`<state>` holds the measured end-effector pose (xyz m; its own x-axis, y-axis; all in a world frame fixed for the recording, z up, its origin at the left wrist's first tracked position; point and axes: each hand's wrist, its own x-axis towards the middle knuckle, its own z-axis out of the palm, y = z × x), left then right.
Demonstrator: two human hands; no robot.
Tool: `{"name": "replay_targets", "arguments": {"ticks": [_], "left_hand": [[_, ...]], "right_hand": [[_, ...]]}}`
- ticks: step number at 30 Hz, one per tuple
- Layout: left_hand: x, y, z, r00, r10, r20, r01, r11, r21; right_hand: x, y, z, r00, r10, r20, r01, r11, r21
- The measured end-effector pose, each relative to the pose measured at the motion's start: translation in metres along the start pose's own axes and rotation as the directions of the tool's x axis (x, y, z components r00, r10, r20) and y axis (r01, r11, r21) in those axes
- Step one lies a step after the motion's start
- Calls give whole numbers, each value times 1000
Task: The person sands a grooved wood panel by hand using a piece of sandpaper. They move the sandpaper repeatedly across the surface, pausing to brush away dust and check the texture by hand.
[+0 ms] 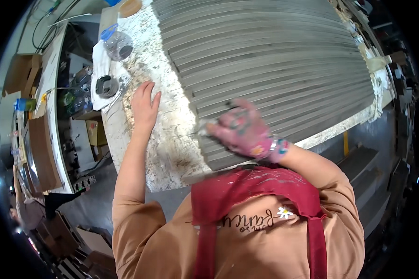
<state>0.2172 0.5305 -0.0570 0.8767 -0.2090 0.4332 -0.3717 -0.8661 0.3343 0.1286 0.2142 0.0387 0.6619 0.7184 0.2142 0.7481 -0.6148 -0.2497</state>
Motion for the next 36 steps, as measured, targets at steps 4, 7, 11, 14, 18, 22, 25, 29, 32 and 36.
{"name": "replay_targets", "arguments": {"ticks": [4,7,11,14,18,22,25,29,32,36], "left_hand": [[-6,-4,1,999,-37,-12,37,999,0],[-1,9,-2,996,-85,11,85,996,24],[-4,6,-1,996,-87,16,87,996,21],[-2,7,-4,995,-95,7,95,995,15],[-2,4,-1,991,-124,57,123,992,14],[-5,1,0,992,-111,59,112,994,-14],[0,7,-4,991,-110,80,111,994,-9],[0,9,-6,987,-123,107,123,992,2],[-4,8,-9,989,-111,99,112,994,-5],[13,5,-11,987,-112,115,126,985,-122]], "right_hand": [[17,44,-2,984,135,-119,-166,934,-317],[26,43,-23,980,161,-116,-182,962,-203],[30,0,8,994,-113,-8,113,993,44],[34,46,5,978,174,-111,-199,939,-281],[51,30,-2,981,85,-172,-116,977,-177],[34,36,9,984,176,14,-175,984,-43],[1,116,-16,855,458,-244,-507,836,-208],[-15,92,-30,953,257,-158,-282,945,-168],[-31,97,-31,930,350,-116,-368,898,-240],[-78,184,-56,721,586,-369,-686,680,-260]]}}
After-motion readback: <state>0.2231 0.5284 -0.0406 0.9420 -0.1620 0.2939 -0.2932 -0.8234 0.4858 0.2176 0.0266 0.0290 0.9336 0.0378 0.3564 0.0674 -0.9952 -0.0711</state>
